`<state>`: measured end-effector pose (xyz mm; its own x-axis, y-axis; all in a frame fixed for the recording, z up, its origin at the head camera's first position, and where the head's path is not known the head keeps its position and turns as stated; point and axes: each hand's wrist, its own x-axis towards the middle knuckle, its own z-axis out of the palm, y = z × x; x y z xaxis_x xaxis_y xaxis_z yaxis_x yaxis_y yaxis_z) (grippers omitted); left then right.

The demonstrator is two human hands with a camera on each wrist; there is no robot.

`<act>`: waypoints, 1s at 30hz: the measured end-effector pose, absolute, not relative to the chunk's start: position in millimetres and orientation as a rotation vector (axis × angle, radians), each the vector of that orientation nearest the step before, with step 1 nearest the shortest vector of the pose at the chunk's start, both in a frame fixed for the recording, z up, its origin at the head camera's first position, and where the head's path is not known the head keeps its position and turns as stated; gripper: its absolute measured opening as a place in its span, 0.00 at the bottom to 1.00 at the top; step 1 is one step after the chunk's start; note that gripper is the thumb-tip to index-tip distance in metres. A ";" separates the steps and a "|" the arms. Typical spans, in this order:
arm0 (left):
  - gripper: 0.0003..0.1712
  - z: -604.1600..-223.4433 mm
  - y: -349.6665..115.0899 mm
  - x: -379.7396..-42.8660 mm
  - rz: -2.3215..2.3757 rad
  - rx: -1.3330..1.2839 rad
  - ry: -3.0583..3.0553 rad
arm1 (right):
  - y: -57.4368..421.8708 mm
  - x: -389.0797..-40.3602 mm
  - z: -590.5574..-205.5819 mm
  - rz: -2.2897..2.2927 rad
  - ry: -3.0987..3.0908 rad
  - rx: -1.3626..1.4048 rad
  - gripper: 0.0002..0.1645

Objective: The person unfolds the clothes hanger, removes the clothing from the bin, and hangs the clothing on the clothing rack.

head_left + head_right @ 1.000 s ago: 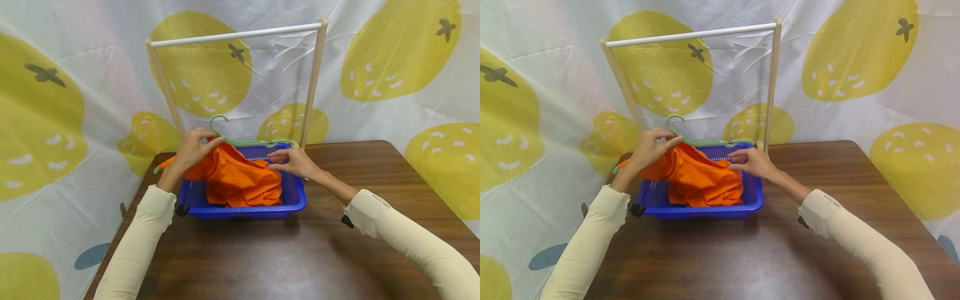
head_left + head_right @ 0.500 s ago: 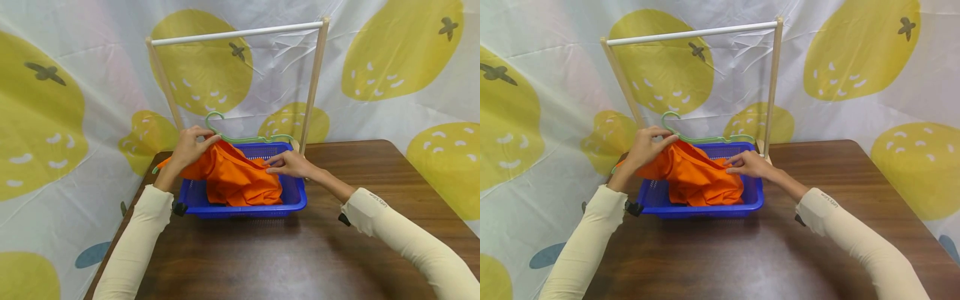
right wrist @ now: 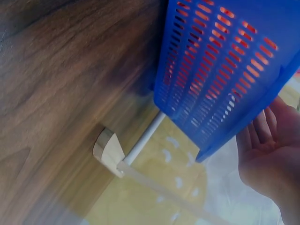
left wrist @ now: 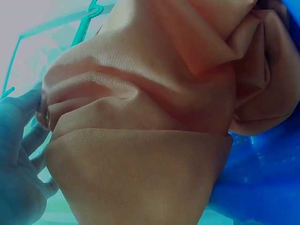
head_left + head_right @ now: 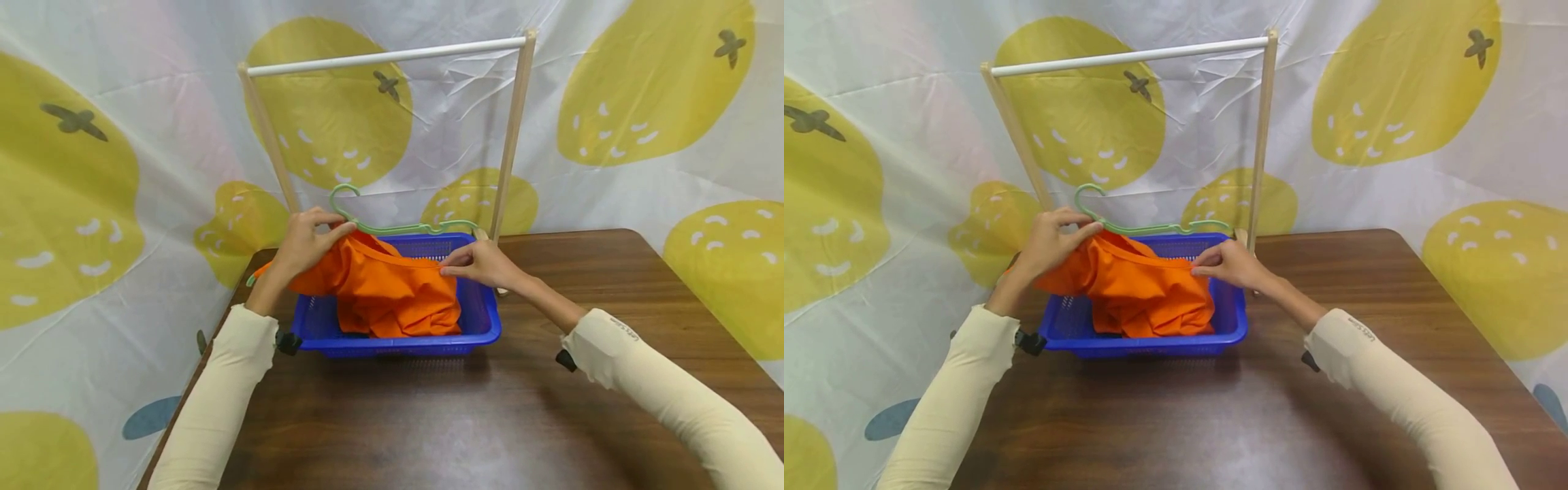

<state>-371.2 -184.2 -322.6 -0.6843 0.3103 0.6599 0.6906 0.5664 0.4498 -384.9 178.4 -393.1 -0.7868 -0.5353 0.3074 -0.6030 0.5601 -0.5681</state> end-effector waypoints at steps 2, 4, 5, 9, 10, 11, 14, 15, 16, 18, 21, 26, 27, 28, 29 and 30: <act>0.09 -322.4 -186.4 -370.8 -0.982 -0.806 -2.274 | 182.8 -386.6 -391.1 1.025 -2.644 0.961 0.08; 0.08 -322.4 -188.5 -370.5 -0.985 -0.805 -2.272 | 187.6 -388.3 -388.9 1.020 -2.610 0.945 0.08; 0.08 -322.2 -189.4 -369.8 -0.986 -0.807 -2.273 | 190.2 -389.5 -388.0 1.027 -2.596 0.937 0.08; 0.08 -322.3 -192.8 -367.3 -0.976 -0.800 -2.299 | 200.1 -393.1 -384.7 1.073 -2.581 0.894 0.09; 0.08 -322.4 -193.5 -366.4 -0.971 -0.798 -2.308 | 202.4 -393.7 -383.8 1.088 -2.582 0.879 0.09; 0.09 -322.4 -194.2 -365.4 -0.968 -0.798 -2.317 | 204.7 -394.7 -383.1 1.101 -2.587 0.859 0.09; 0.09 -323.2 -196.4 -364.2 -0.961 -0.794 -2.348 | 211.5 -396.7 -380.9 1.108 -2.588 0.816 0.09; 0.09 -323.6 -197.1 -364.2 -0.960 -0.795 -2.354 | 213.5 -397.3 -380.0 1.110 -2.587 0.802 0.09; 0.09 -324.1 -198.1 -364.2 -0.959 -0.796 -2.359 | 215.1 -397.9 -379.1 1.105 -2.585 0.791 0.09; 0.09 -325.0 -200.6 -364.4 -0.958 -0.794 -2.370 | 217.7 -399.9 -378.1 1.099 -2.579 0.777 0.08; 0.09 -325.7 -204.2 -364.2 -0.958 -0.785 -2.374 | 219.8 -402.9 -376.8 1.094 -2.576 0.776 0.08; 0.10 -324.3 -207.5 -362.9 -0.937 -0.768 -2.399 | 221.9 -406.1 -371.3 1.084 -2.563 0.807 0.08; 0.10 -323.7 -207.6 -362.8 -0.926 -0.770 -2.405 | 221.9 -406.6 -369.3 1.085 -2.556 0.815 0.08; 0.11 -322.9 -207.4 -362.4 -0.919 -0.772 -2.410 | 221.7 -407.1 -367.0 1.084 -2.548 0.820 0.08; 0.11 -322.3 -207.0 -362.6 -0.911 -0.774 -2.413 | 221.1 -407.8 -364.6 1.078 -2.537 0.830 0.08; 0.11 -321.7 -206.3 -362.9 -0.907 -0.778 -2.413 | 220.0 -408.8 -362.1 1.065 -2.525 0.837 0.08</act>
<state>-362.9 -206.3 -321.7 -0.7421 0.3460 0.5741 0.6385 0.6255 0.4484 -408.8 220.0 -362.1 -0.7949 -0.4036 0.4530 -0.6061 0.5615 -0.5633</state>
